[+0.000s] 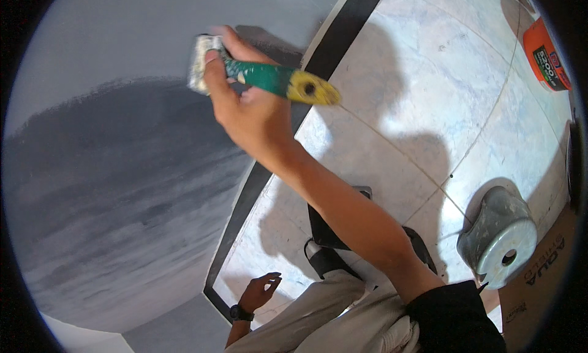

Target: The person paints a wall using a paint brush, repeatedly dipping the brush into a paint tray and applying paint to the wall.

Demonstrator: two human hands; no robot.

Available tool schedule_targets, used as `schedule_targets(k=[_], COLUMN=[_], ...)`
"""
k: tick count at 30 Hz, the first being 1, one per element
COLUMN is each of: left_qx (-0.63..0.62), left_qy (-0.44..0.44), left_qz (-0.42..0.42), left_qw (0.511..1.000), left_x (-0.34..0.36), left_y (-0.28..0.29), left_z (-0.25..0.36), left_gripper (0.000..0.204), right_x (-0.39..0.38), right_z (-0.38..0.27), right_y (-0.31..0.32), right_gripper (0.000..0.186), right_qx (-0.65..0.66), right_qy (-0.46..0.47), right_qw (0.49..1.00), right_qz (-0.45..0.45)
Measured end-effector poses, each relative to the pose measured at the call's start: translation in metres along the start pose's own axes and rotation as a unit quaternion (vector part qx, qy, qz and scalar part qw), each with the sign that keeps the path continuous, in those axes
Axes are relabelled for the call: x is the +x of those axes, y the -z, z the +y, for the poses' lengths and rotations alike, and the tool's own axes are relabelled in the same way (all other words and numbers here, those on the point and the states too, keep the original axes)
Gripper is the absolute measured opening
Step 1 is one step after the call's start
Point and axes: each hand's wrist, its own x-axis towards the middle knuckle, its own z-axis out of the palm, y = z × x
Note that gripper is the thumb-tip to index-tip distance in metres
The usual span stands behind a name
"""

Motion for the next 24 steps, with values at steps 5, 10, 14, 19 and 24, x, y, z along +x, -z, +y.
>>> schedule_targets(k=[5,10,14,19,24], left_qx=[0.002,0.005,0.002,-0.01,0.022], left_qy=[-0.04,-0.001,-0.011,-0.03,-0.02], left_qz=[0.025,0.018,0.013,0.022,0.022], left_qw=[0.999,1.0,1.0,0.999,0.999], left_x=[0.005,-0.002,0.002,-0.001,-0.001], left_y=[0.002,0.004,-0.002,0.002,0.003], left_z=[-0.005,-0.007,-0.002,-0.003,-0.003], left_gripper=[0.027,0.025,0.024,0.022,0.021], right_x=[0.0,-0.018,-0.011,-0.003,-0.01], right_z=[0.012,0.026,0.01,-0.03,0.017], right_y=[0.018,0.062,0.046,-0.02,0.026], right_gripper=[0.033,0.03,0.031,0.034,0.031], right_qx=[-0.017,-0.1,-0.086,0.093,-0.037], right_qy=[0.0,-0.032,-0.105,0.082,-0.05], right_qw=[0.997,0.994,0.989,0.988,0.995], right_qz=[-0.075,0.006,-0.063,-0.089,-0.073])
